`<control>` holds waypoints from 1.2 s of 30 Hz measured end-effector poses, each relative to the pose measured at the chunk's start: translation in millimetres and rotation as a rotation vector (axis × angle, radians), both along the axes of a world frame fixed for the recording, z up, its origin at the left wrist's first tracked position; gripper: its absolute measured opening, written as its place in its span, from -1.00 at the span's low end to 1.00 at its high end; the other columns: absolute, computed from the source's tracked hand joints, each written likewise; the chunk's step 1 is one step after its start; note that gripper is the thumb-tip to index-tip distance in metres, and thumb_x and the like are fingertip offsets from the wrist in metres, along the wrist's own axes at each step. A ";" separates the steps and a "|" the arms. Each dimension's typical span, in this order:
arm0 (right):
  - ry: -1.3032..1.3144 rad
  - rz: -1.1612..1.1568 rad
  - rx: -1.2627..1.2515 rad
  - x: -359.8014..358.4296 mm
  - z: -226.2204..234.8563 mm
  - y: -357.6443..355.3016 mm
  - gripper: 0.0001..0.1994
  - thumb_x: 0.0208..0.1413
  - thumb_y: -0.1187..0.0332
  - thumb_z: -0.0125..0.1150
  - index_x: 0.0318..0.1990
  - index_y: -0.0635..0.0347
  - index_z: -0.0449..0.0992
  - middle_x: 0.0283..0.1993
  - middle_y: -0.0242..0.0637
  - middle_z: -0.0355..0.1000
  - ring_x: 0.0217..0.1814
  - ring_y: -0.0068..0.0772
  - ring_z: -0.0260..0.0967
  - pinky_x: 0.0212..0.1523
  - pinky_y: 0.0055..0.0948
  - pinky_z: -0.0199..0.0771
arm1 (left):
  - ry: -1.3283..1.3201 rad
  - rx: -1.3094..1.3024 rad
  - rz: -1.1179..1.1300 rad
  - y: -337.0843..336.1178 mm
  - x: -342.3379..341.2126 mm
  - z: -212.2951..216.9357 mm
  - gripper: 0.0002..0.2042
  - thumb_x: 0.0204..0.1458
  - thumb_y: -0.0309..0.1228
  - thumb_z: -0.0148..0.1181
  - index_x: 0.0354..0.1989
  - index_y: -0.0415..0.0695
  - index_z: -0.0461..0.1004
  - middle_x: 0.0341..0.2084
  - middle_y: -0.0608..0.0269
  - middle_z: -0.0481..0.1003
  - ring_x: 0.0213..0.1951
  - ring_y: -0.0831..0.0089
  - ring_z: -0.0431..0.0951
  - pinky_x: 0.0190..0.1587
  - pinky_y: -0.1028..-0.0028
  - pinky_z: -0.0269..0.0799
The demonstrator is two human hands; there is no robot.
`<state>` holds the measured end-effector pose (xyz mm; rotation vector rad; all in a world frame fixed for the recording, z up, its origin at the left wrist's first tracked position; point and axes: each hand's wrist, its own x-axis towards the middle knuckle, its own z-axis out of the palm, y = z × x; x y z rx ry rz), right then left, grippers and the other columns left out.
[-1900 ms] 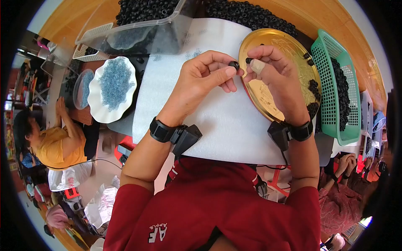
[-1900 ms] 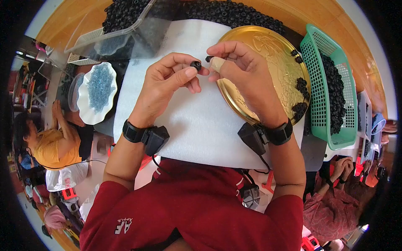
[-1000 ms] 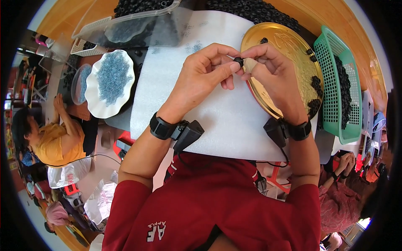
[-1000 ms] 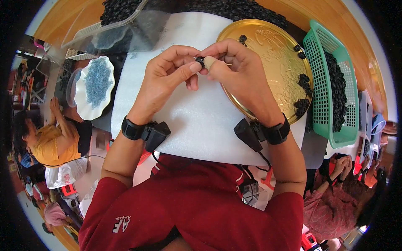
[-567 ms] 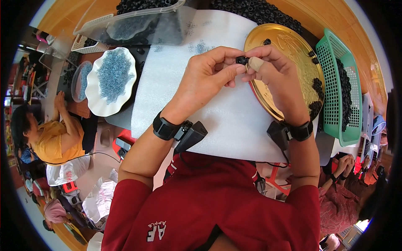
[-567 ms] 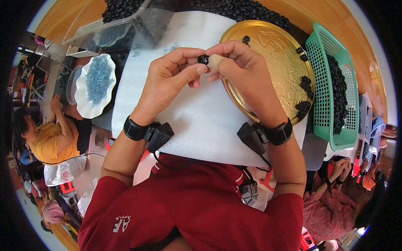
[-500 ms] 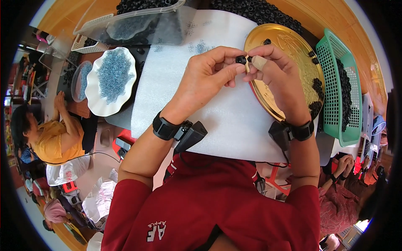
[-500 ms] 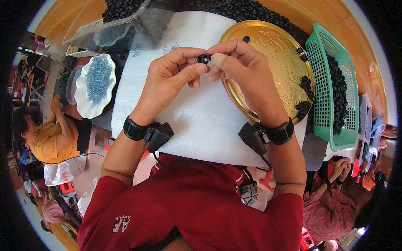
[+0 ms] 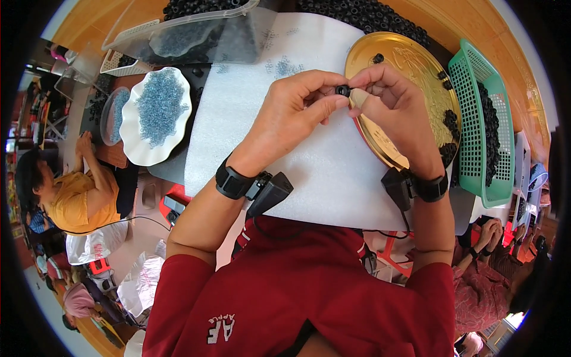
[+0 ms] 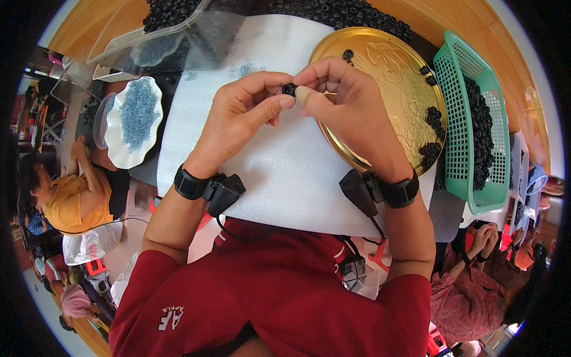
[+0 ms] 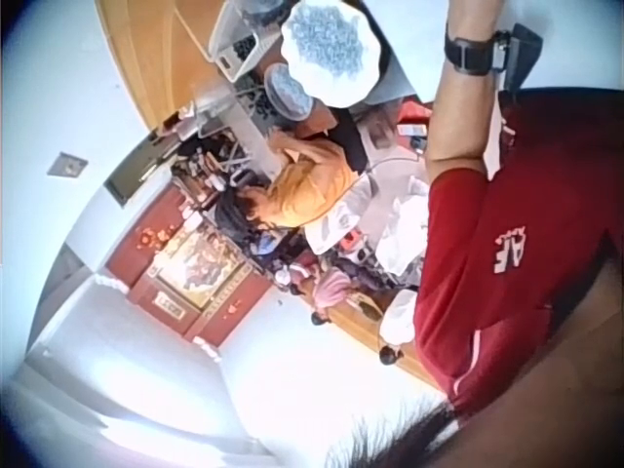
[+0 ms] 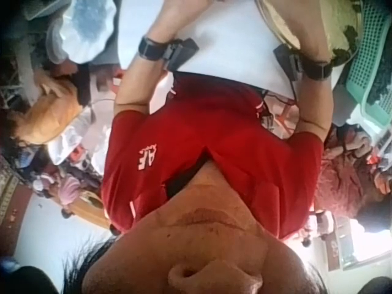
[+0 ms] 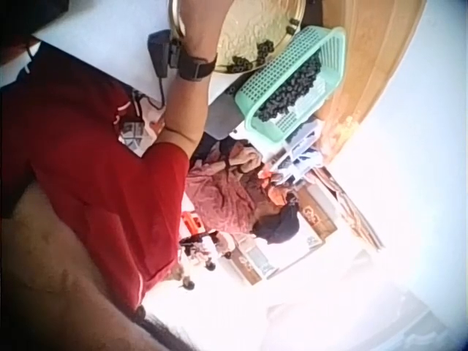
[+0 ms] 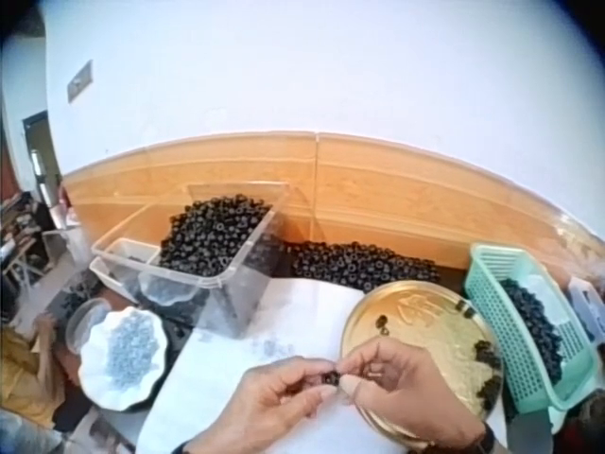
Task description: Manually inspecting small black manufactured components and sorting them into containers.
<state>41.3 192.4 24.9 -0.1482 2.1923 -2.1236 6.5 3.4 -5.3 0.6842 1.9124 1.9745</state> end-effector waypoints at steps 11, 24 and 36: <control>-0.032 0.118 -0.057 -1.4 7.2 13.7 -0.81 0.05 0.46 0.31 -0.19 0.30 0.51 -0.25 -0.34 0.50 -0.25 -0.61 0.46 -0.22 -0.63 0.46 | 0.140 -0.048 -0.040 -1.4 0.5 5.1 -0.77 0.11 -0.48 0.19 -0.06 -0.25 0.50 -0.44 0.35 0.45 -0.46 0.65 0.43 -0.40 0.66 0.38; -0.253 0.189 -0.314 -8.1 -2.1 21.2 -0.73 0.06 0.39 0.30 -0.13 0.25 0.40 -0.42 -0.32 0.41 -0.39 -0.47 0.46 -0.34 -0.53 0.54 | 0.357 -0.065 -0.042 -3.3 -2.2 5.5 -0.78 0.08 -0.48 0.20 -0.08 -0.21 0.53 -0.41 0.29 0.47 -0.40 0.58 0.46 -0.33 0.60 0.39; -0.430 0.463 -0.621 -4.9 -16.0 16.9 -0.69 0.17 0.23 0.21 -0.07 0.28 0.46 -0.30 -0.42 0.38 -0.36 -0.64 0.29 -0.44 -0.57 0.58 | 0.577 0.107 0.017 3.0 -4.6 7.6 -0.80 -0.01 -0.55 0.21 -0.17 -0.18 0.56 -0.22 0.19 0.53 -0.09 0.33 0.49 -0.07 0.40 0.44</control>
